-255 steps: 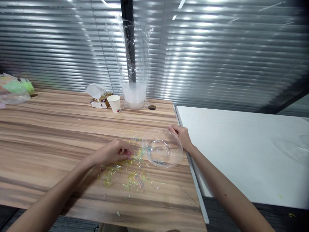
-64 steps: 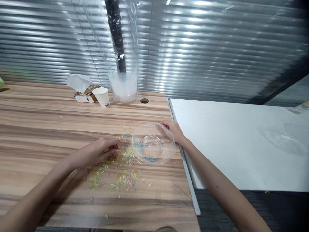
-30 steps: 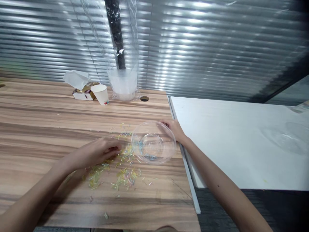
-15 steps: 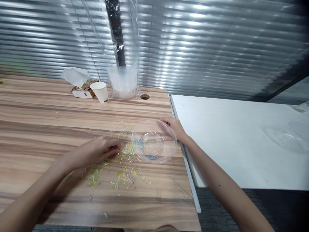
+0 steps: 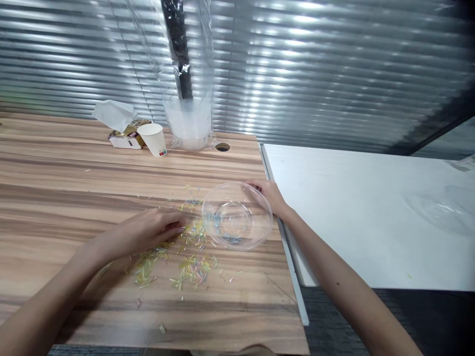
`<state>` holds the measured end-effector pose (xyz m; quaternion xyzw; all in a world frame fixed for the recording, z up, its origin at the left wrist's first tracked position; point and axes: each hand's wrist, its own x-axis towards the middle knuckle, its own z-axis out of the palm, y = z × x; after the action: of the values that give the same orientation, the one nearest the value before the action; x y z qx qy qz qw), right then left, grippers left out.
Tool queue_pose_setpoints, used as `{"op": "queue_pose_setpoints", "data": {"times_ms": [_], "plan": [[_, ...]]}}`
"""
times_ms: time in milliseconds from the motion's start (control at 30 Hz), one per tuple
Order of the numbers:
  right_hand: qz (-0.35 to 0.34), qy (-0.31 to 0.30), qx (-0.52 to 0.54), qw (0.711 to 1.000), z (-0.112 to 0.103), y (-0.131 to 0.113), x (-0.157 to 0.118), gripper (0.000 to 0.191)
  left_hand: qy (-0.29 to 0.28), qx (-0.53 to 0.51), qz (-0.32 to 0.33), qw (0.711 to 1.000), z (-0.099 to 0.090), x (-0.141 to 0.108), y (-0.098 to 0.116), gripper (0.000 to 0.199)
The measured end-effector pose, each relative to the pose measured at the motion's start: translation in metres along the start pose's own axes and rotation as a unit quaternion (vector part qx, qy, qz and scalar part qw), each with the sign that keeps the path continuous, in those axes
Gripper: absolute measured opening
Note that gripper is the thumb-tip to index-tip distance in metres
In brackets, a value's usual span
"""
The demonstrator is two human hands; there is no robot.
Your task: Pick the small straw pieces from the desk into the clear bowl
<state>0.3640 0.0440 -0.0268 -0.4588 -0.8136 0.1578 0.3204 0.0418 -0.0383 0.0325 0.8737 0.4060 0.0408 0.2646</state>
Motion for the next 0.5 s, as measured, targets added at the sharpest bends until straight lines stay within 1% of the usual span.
{"op": "queue_pose_setpoints", "data": {"times_ms": [367,500], "plan": [[0.002,-0.001,-0.012,1.0,0.0008,0.0022,0.0,0.029,0.009,-0.013,0.01,1.0,-0.0002,-0.0002,0.0004,0.024],[0.007,-0.006,-0.017,1.0,0.0009,0.0023,-0.0001,0.029,0.004,-0.005,0.003,1.0,0.0001,-0.0006,0.0,0.025]]}}
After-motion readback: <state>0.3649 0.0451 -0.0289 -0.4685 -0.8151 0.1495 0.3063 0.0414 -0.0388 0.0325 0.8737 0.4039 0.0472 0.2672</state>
